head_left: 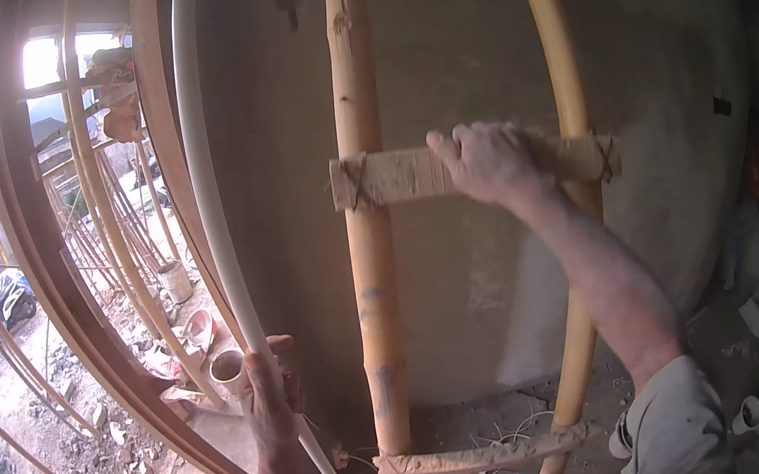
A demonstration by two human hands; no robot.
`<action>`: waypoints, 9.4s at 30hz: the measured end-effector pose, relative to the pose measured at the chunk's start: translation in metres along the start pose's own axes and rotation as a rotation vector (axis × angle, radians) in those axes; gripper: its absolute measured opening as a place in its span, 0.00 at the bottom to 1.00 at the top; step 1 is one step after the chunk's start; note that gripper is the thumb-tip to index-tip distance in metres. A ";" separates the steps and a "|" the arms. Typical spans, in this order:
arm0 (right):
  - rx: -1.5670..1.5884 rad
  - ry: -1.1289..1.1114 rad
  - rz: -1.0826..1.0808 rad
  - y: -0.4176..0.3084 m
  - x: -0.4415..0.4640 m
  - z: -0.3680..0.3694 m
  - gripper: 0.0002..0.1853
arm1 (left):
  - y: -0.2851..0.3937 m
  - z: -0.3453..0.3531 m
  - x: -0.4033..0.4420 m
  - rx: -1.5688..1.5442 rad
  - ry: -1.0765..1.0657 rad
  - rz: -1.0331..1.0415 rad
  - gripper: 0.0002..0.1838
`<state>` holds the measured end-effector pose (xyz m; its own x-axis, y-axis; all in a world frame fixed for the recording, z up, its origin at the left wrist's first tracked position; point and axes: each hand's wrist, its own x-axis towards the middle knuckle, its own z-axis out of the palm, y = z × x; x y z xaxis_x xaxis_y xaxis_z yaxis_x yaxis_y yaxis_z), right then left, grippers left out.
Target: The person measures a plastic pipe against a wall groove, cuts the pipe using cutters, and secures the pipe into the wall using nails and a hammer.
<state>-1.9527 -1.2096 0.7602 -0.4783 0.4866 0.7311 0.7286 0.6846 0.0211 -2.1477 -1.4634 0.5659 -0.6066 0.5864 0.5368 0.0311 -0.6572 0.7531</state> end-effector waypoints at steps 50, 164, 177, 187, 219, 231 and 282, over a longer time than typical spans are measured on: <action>0.679 -0.579 0.203 0.052 0.230 0.065 0.20 | 0.125 0.217 0.846 0.700 0.315 0.459 0.22; 0.712 -0.770 0.227 0.104 0.232 0.298 0.20 | 0.047 0.226 0.812 0.129 0.179 0.108 0.22; 0.885 -0.739 0.497 0.114 0.212 0.279 0.16 | 0.054 0.227 0.814 0.222 0.227 0.032 0.30; 0.763 -0.745 0.317 0.115 0.212 0.266 0.20 | 0.052 0.232 0.827 0.200 0.304 0.004 0.31; 0.664 -0.711 0.165 0.105 0.218 0.202 0.17 | 0.058 0.246 0.807 0.364 0.363 -0.022 0.38; 0.695 -0.874 0.445 0.104 0.231 0.181 0.20 | 0.056 0.225 0.799 0.334 0.422 0.020 0.40; 0.755 -0.753 0.485 0.092 0.155 0.016 0.18 | 0.102 0.092 0.504 0.582 0.302 0.331 0.21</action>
<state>-1.9678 -1.0630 0.8647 -0.5845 0.8103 -0.0426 0.5594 0.3644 -0.7445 -2.3773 -1.1916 0.9478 -0.6820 0.1899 0.7063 0.6166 -0.3701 0.6949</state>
